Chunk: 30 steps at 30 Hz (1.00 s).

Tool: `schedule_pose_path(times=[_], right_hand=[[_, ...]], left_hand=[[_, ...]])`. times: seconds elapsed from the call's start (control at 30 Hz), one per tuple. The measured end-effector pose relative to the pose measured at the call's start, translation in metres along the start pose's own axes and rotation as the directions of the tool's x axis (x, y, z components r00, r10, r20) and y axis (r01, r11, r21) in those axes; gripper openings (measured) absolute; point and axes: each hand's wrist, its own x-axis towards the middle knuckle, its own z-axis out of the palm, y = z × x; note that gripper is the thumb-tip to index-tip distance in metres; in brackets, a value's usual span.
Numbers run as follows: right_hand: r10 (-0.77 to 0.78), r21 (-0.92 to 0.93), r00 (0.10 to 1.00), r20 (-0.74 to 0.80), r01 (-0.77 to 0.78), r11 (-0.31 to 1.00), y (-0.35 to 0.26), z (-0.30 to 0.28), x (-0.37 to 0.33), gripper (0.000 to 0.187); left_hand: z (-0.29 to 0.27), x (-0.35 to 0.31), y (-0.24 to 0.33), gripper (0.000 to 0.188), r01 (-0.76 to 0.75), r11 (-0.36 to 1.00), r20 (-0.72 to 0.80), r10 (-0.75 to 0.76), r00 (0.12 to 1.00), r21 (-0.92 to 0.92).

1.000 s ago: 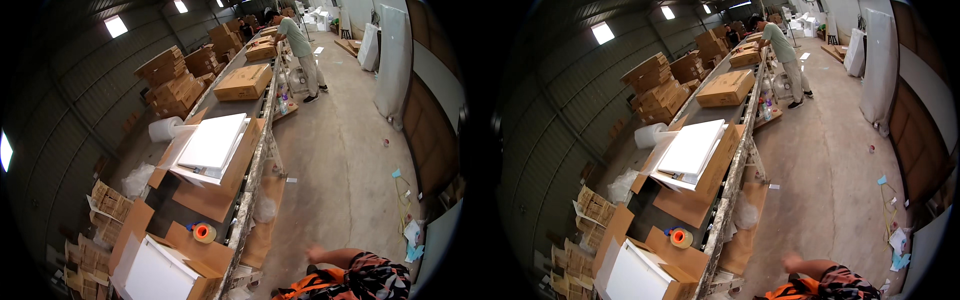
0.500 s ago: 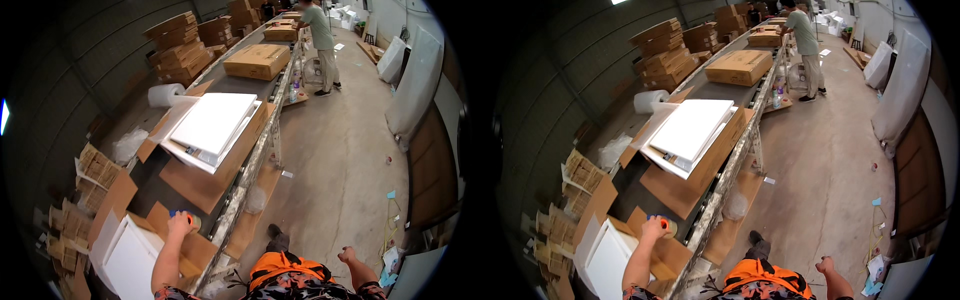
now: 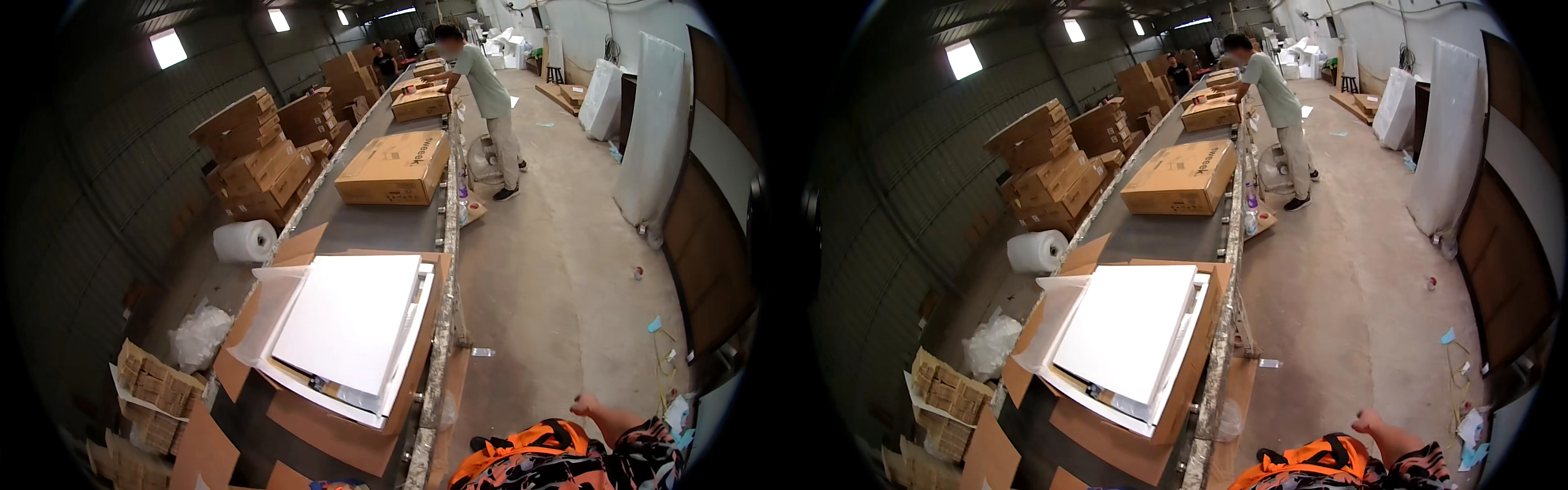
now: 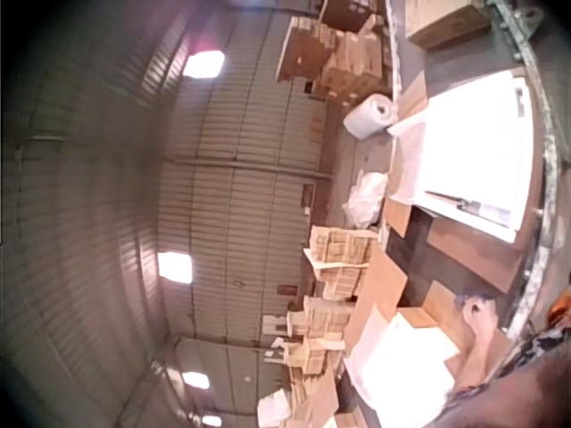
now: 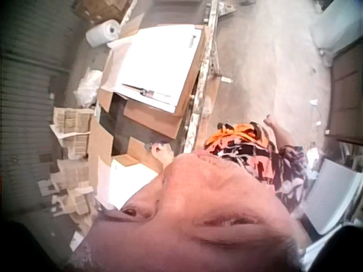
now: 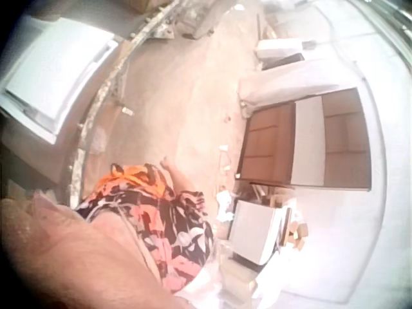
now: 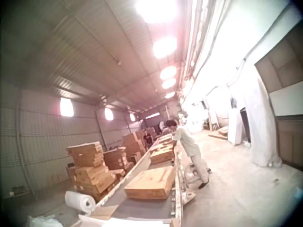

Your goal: The person places protective white foam panels inside a box containing furniture components, adds documentation, and then seals the box using a tape dispenser before moving to the next item on a conveyor belt.

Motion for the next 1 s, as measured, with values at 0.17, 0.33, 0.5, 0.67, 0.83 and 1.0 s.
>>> schedule_pose_path(times=[0.17,0.33,0.5,0.67,0.83,1.0], right_hand=[[-0.271,0.325,0.928,-0.256,0.346,0.880,-0.211,-0.110,-0.004,0.048],[-0.824,0.443,0.414,-0.387,0.867,0.228,-0.404,-0.187,-0.068,0.055],[-0.982,0.824,0.054,0.181,0.536,0.182,-0.507,-0.195,-0.115,0.097],[-0.895,0.884,0.409,0.179,0.333,0.329,-0.520,-0.273,-0.064,0.056],[-0.892,0.974,0.413,-0.185,0.198,-0.111,-0.541,-0.354,0.136,0.047],[-0.550,0.804,0.788,-0.275,0.503,0.318,-0.662,-0.349,0.348,0.061]], left_hand=[[-0.042,0.038,0.072,0.063,-0.142,0.919,-0.125,0.200,0.972,0.368],[-0.058,0.093,0.153,0.063,0.048,0.932,-0.203,0.028,0.979,0.358],[-0.030,0.174,0.307,0.032,-0.330,0.861,-0.344,0.467,0.815,0.387],[0.054,0.230,0.446,0.028,-0.607,0.751,-0.082,0.643,0.761,0.260],[0.079,0.284,0.502,0.039,-0.630,0.763,-0.280,0.642,0.713,0.144],[0.070,0.271,0.420,0.066,0.230,0.845,0.128,-0.328,0.936,0.483]])
